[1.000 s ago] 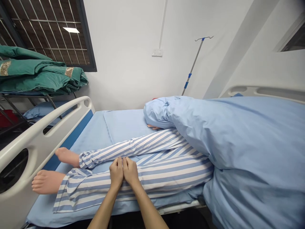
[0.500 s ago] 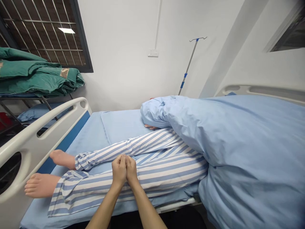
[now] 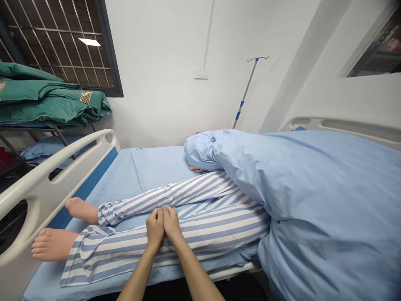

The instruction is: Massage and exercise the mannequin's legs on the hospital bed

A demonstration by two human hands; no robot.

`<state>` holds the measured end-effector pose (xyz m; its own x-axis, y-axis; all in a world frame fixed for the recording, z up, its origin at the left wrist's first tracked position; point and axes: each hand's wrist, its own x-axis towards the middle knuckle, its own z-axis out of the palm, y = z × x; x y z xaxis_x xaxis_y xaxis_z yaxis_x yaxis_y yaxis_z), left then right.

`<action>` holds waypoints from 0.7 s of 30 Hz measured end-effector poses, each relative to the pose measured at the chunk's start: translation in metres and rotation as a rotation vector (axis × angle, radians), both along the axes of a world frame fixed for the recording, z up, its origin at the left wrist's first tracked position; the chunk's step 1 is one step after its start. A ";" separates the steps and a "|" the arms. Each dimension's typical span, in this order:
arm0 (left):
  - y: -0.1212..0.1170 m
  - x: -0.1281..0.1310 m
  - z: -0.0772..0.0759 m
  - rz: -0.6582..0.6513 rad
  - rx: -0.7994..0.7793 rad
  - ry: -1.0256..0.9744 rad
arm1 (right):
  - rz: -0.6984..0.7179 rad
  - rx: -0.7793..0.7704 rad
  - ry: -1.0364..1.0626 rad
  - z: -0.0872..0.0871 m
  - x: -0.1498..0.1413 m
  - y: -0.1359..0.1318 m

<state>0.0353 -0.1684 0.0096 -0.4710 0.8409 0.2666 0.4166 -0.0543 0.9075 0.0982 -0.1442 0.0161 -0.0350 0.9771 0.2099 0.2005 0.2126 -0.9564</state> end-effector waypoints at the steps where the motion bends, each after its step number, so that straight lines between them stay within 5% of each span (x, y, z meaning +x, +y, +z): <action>1: 0.000 0.000 -0.001 -0.002 0.001 0.003 | 0.016 0.017 -0.058 0.004 0.003 0.001; 4: 0.000 0.001 -0.004 -0.023 -0.013 0.031 | 0.040 0.096 -0.170 0.008 0.010 0.001; 14: 0.001 0.004 -0.008 -0.069 -0.047 0.101 | -0.085 0.097 -0.137 -0.019 0.014 -0.010; 21: -0.002 0.030 0.029 -0.103 0.015 -0.036 | -0.021 0.051 0.059 -0.020 0.020 -0.005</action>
<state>0.0648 -0.1700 0.0383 -0.3917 0.8813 0.2644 0.3753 -0.1093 0.9204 0.1183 -0.1488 -0.0038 -0.0010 0.9653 0.2610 0.1489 0.2582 -0.9545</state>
